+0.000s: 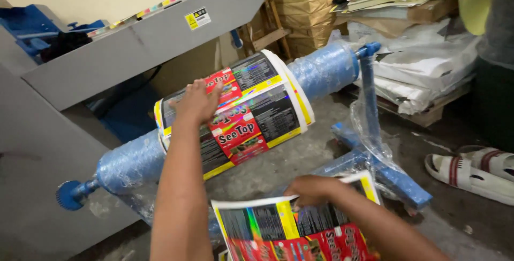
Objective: Applying holographic labels and protective film to a roll on a spindle.
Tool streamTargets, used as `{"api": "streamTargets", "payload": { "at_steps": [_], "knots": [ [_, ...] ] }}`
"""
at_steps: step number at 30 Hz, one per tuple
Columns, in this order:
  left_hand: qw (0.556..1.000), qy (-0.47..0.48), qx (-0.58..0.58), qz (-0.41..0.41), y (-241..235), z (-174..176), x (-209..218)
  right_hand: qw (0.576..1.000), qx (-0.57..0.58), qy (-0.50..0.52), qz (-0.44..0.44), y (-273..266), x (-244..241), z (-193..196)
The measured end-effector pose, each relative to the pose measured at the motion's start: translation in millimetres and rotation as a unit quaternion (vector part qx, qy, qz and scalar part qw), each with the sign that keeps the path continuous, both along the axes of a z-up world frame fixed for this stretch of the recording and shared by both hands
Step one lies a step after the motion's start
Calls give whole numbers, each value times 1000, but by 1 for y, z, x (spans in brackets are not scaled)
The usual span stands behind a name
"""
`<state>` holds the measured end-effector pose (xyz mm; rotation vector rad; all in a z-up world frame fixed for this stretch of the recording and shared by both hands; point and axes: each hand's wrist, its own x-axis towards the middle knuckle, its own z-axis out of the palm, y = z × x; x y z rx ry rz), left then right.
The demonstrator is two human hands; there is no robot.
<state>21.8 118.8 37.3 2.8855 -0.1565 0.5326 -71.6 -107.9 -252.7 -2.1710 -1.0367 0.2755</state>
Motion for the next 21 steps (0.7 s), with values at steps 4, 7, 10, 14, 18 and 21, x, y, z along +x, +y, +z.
{"api": "streamTargets", "payload": {
  "at_steps": [4, 7, 10, 14, 18, 21],
  "knots": [
    [999, -8, 36, -4, 14, -13, 11, 985, -173, -11, 2, 55, 53, -61],
    [999, -15, 48, -9, 10, -13, -1, 987, -128, -45, -85, 57, 72, -99],
    [998, -32, 52, -20, 7, -20, -13, 957, 196, 67, -201, 28, 91, -102],
    [996, -69, 56, -27, 6, -38, -31, 726, 649, 223, -36, -18, 42, 48],
    [994, -90, 52, -39, 7, -47, -71, 685, 687, 241, -13, -34, 54, 93],
    [996, -55, 41, -54, 10, -59, -83, 711, 662, 202, -119, -34, 69, 61]
  ]
}}
